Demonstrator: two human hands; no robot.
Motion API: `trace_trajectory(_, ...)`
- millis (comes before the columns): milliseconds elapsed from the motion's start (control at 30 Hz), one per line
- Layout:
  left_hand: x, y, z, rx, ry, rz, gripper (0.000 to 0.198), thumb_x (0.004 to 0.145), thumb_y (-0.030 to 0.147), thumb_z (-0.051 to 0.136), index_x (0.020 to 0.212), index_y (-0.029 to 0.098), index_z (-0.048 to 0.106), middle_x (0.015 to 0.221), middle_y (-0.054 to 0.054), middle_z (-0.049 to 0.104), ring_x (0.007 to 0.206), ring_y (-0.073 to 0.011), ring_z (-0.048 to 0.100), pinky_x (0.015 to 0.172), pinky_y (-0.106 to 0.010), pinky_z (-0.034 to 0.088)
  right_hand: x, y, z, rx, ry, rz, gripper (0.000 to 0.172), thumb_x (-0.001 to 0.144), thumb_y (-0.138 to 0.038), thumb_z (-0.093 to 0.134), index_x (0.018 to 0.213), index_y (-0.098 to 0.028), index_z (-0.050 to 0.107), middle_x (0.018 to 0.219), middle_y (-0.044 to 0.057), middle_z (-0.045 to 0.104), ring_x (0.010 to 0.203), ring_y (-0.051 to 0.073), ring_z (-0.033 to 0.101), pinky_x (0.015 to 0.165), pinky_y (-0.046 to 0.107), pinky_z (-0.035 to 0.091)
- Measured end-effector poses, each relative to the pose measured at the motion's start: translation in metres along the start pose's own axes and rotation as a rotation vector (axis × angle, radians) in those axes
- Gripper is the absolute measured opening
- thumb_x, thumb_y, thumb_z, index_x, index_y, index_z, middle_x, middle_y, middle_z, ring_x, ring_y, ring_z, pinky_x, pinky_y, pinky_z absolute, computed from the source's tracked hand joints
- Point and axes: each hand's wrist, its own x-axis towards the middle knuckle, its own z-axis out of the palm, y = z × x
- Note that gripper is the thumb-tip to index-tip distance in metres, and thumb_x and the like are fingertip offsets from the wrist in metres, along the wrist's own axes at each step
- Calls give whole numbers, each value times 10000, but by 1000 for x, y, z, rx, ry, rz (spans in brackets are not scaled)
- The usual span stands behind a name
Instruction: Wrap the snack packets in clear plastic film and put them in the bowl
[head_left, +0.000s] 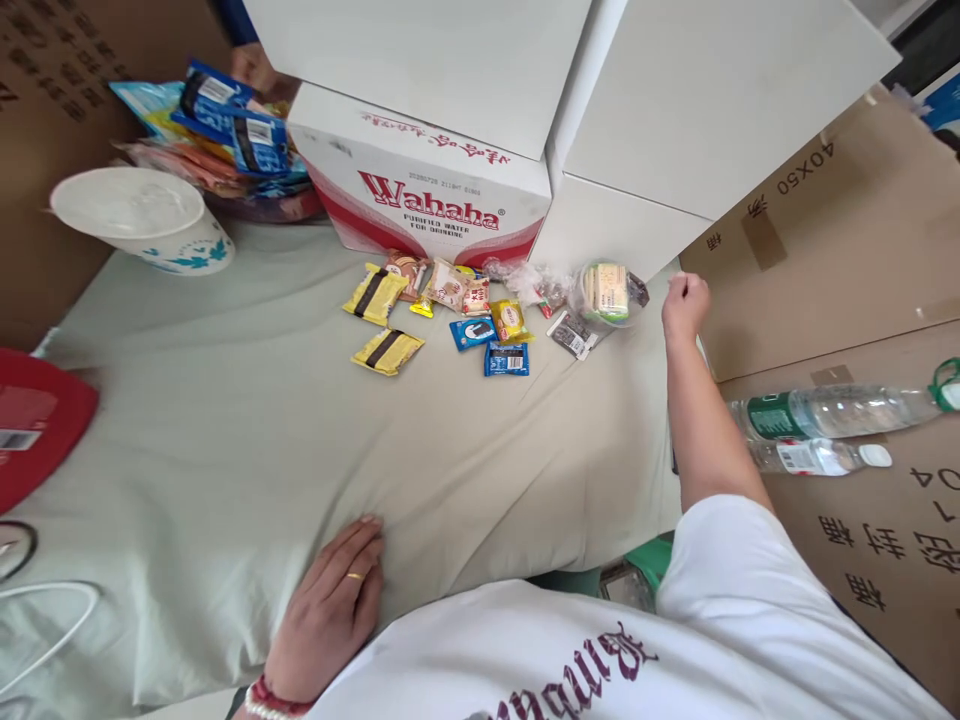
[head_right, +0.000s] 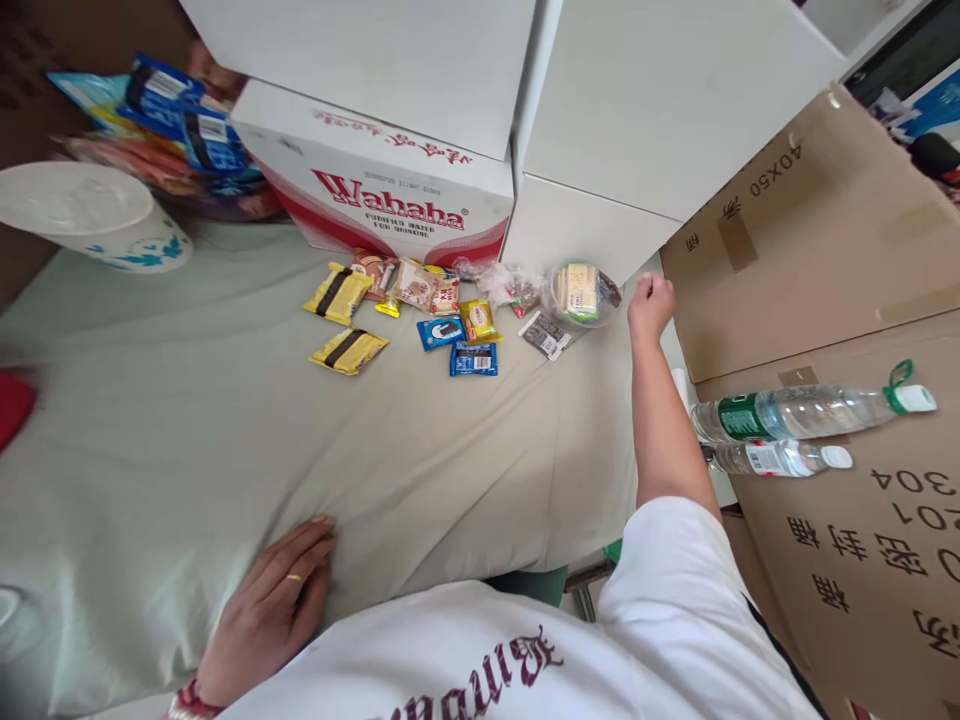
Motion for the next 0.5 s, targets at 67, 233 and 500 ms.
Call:
trace_trajectory(67,-1,1,0,-5,4,0,395,868,119,574,1233,241,664,1251,-105,731,1234,-297,681,1005,-466,612,-36,-10,-5,-145,3,-82,397,1033,-426,384,997,-160,677,1068,141,645,993,236,612,971,420,485)
trace_trajectory(233,-1,0,2,-14,5,8,341,879,100,565,1177,218,683,1242,-107,735,1247,-284,673,1026,-453,602,-96,-29,16,-364,-242,-213,427,949,-438,543,1281,-178,610,1295,165,603,1036,271,629,863,373,530)
trace_trajectory(500,-2,9,-4,-81,128,-68,247,911,87,543,1071,212,684,1173,-99,735,1188,-242,685,994,-411,598,-95,-27,28,-328,-247,-75,474,855,-272,541,1313,-151,534,1298,187,580,1036,272,629,920,430,526)
